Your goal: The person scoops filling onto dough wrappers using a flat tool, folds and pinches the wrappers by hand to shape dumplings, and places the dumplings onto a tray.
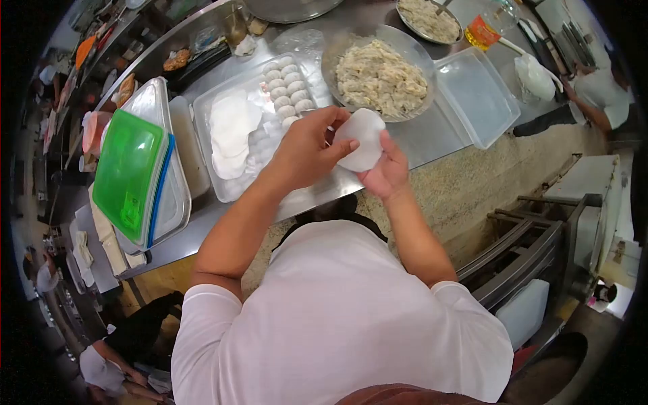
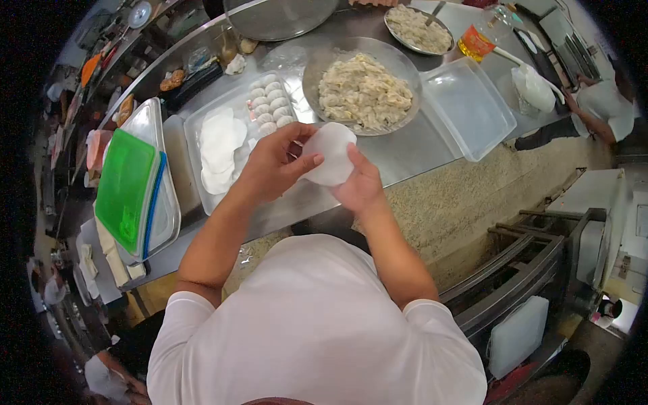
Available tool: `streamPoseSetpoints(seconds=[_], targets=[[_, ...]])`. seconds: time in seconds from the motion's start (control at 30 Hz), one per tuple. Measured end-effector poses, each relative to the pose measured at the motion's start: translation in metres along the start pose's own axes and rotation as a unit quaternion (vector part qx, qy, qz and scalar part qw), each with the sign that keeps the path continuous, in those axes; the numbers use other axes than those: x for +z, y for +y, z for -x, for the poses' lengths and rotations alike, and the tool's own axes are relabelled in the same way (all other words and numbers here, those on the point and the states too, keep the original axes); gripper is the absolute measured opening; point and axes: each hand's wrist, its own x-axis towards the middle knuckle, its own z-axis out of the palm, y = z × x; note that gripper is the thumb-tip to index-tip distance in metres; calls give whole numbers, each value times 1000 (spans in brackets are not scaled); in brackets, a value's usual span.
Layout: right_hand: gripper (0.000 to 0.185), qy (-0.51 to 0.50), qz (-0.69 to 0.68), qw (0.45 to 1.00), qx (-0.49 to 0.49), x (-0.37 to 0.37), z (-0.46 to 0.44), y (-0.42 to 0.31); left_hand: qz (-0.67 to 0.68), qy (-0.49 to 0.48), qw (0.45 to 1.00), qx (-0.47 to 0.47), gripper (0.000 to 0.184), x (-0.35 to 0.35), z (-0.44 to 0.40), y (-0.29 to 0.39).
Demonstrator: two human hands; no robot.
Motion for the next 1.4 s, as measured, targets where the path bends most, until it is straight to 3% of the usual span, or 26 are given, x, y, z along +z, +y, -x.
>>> streamPoseSetpoints(seconds=[0.03, 0.07, 0.1, 0.17, 0.2, 0.23, 0.3, 0.43, 0.53, 0.63, 0.7, 0.83, 0.97, 1.03, 1.2, 1.27, 1.4], targets=[[57, 100, 74, 992, -23, -5, 6, -13, -185, 17, 982, 35, 32, 4, -2, 1], [47, 152, 42, 987, -17, -16, 13, -27, -324, 24, 941, 96, 40, 3, -11, -7], [47, 152, 38, 987, -17, -20, 21, -38, -326, 22, 941, 94, 40, 3, -23, -19], [40, 201, 104, 974, -5, -26, 31, -58, -588, 68, 790, 159, 40, 3, -45, -45], [37, 223, 161, 962, -12, -30, 38, -66, -652, 2, 752, 96, 35, 2, -52, -51], [37, 222, 159, 962, -8, -32, 45, -73, -653, 3, 752, 91, 35, 6, -57, -57], [35, 272, 334, 902, -9, -37, 55, -85, -607, -58, 793, 5, 25, 16, -67, -61], [33, 304, 283, 910, -11, -57, 66, -97, -605, -57, 793, 41, 22, 16, -70, -38], [31, 291, 363, 884, -44, -70, 70, -100, -613, -90, 784, -31, 29, 2, -62, 21], [30, 279, 340, 896, -59, -67, 68, -100, -628, -73, 768, -103, 36, -1, -60, 32], [32, 273, 260, 925, -47, -66, 63, -101, -644, -150, 745, -84, 38, 7, -58, 8], [35, 258, 219, 940, -49, -58, 54, -102, -591, -73, 800, -78, 40, -3, -58, 11], [38, 278, 135, 950, -46, -60, 43, -104, -590, -123, 790, -111, 47, 11, -64, 4], [39, 266, 118, 956, -40, -61, 42, -104, -543, -107, 824, -121, 52, 13, -62, 15], [40, 274, 57, 959, -44, -51, 29, -101, -522, -124, 837, -108, 49, 22, -56, 4], [40, 260, 51, 964, -39, -53, 27, -102, -439, -81, 891, -88, 51, 21, -54, -6], [39, 249, 53, 966, -37, -62, 26, -103, -502, -35, 852, -143, 52, 20, -60, -10]])
